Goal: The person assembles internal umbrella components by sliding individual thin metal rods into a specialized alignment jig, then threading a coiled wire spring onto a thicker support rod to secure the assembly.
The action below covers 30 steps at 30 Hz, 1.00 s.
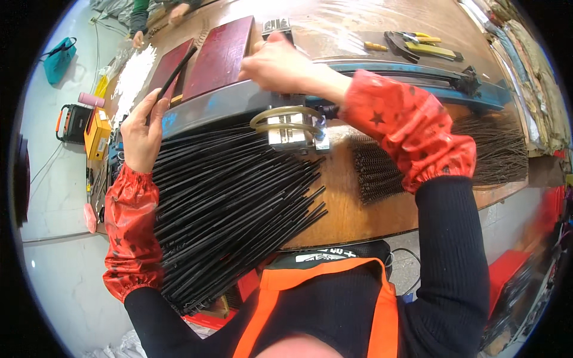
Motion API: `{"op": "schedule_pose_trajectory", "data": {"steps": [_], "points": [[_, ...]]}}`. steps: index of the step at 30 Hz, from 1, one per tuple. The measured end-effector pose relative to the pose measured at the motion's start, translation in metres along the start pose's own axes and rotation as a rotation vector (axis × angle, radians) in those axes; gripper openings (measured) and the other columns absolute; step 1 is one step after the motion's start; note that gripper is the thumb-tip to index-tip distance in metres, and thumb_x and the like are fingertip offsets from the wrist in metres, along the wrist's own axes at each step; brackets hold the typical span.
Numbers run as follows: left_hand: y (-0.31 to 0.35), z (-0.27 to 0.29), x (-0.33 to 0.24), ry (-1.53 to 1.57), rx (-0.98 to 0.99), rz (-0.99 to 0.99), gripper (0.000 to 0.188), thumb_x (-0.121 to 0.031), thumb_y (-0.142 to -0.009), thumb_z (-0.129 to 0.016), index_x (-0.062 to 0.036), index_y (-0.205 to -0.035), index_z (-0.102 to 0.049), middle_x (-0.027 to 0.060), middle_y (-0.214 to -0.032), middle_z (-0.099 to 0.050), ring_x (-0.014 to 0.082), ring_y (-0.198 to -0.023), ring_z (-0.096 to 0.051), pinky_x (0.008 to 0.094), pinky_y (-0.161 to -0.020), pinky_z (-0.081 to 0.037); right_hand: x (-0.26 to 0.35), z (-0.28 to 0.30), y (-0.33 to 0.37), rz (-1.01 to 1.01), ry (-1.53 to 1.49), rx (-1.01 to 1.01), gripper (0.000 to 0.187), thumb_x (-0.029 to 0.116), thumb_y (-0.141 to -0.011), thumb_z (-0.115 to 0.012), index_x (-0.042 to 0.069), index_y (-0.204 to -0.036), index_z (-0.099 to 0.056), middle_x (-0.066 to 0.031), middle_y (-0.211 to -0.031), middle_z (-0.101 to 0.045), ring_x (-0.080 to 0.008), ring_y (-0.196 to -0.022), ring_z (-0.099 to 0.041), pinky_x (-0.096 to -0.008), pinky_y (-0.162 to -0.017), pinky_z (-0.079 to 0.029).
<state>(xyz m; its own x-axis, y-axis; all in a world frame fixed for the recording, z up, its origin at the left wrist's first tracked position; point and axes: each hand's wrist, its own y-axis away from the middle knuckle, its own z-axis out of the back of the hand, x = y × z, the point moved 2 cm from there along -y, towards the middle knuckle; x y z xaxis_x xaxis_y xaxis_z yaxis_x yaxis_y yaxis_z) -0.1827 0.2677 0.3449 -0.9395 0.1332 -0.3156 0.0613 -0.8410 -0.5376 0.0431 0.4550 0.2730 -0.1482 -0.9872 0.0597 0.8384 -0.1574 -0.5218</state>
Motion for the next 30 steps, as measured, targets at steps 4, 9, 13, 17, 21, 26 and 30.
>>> {"op": "schedule_pose_trajectory", "data": {"steps": [4, 9, 13, 17, 21, 26, 30], "points": [[0.012, 0.008, 0.026, -0.134, 0.064, 0.022, 0.025, -0.015, -0.094, -0.069, -0.0074, -0.118, -0.07, 0.0135, -0.089, -0.07, 0.0262, -0.076, -0.068, 0.0336, -0.069, -0.053, -0.04, 0.036, 0.065, -0.147, 0.167, -0.159, 0.003, 0.015, -0.088, -0.069, 0.015, -0.089, -0.067, -0.0039, -0.078, -0.07, -0.0265, -0.088, -0.066, -0.044, -0.09, -0.039], [-0.001, -0.028, 0.012, -0.169, 0.202, -0.113, 0.022, -0.021, -0.094, -0.066, -0.0159, -0.115, -0.071, 0.012, -0.09, -0.069, 0.0322, -0.075, -0.068, 0.0409, -0.067, -0.054, -0.084, 0.114, 0.21, -0.417, 0.466, -0.085, 0.007, 0.01, -0.089, -0.067, 0.014, -0.094, -0.07, 0.0005, -0.094, -0.073, -0.0208, -0.102, -0.063, -0.0394, -0.103, -0.032], [-0.03, -0.11, -0.036, -0.089, 0.268, -0.258, 0.023, -0.028, -0.095, -0.064, -0.0189, -0.115, -0.07, 0.0093, -0.088, -0.068, 0.0324, -0.077, -0.068, 0.043, -0.063, -0.054, -0.102, 0.143, 0.268, -0.437, 0.532, -0.114, 0.008, 0.014, -0.093, -0.066, 0.007, -0.095, -0.068, -0.008, -0.093, -0.07, -0.0291, -0.095, -0.063, -0.0414, -0.092, -0.044], [-0.042, -0.142, -0.036, -0.128, 0.255, -0.266, 0.028, -0.039, -0.096, -0.062, -0.0109, -0.099, -0.066, 0.0116, -0.084, -0.065, 0.034, -0.076, -0.067, 0.044, -0.064, -0.054, -0.116, 0.137, 0.279, -0.522, 0.372, -0.15, 0.007, 0.011, -0.094, -0.063, 0.005, -0.094, -0.066, -0.0111, -0.088, -0.066, -0.0302, -0.089, -0.061, -0.0408, -0.09, -0.045], [-0.038, -0.15, -0.031, -0.031, 0.239, -0.211, 0.027, -0.034, -0.098, -0.06, -0.0071, -0.098, -0.065, 0.0112, -0.085, -0.066, 0.0336, -0.081, -0.067, 0.0434, -0.068, -0.054, -0.123, 0.125, 0.288, -0.531, 0.339, -0.196, 0.011, 0.014, -0.097, -0.062, 0.003, -0.094, -0.064, -0.0107, -0.09, -0.065, -0.0289, -0.091, -0.06, -0.0406, -0.091, -0.044], [-0.035, -0.157, -0.036, 0.02, 0.217, -0.216, 0.024, -0.031, -0.097, -0.063, -0.0076, -0.094, -0.066, 0.012, -0.089, -0.067, 0.0335, -0.081, -0.066, 0.0433, -0.069, -0.054, -0.124, 0.123, 0.292, -0.532, 0.357, -0.202, 0.013, 0.016, -0.098, -0.062, 0.003, -0.095, -0.064, -0.0105, -0.09, -0.065, -0.0287, -0.09, -0.06, -0.0406, -0.092, -0.045], [-0.033, -0.154, -0.029, 0.031, 0.179, -0.193, 0.022, -0.031, -0.096, -0.065, -0.0116, -0.102, -0.072, 0.0119, -0.09, -0.068, 0.0334, -0.081, -0.067, 0.0426, -0.07, -0.054, -0.107, 0.132, 0.274, -0.537, 0.373, -0.183, 0.014, 0.016, -0.097, -0.063, 0.003, -0.099, -0.067, -0.0113, -0.094, -0.067, -0.0299, -0.094, -0.062, -0.0406, -0.093, -0.045]]}}
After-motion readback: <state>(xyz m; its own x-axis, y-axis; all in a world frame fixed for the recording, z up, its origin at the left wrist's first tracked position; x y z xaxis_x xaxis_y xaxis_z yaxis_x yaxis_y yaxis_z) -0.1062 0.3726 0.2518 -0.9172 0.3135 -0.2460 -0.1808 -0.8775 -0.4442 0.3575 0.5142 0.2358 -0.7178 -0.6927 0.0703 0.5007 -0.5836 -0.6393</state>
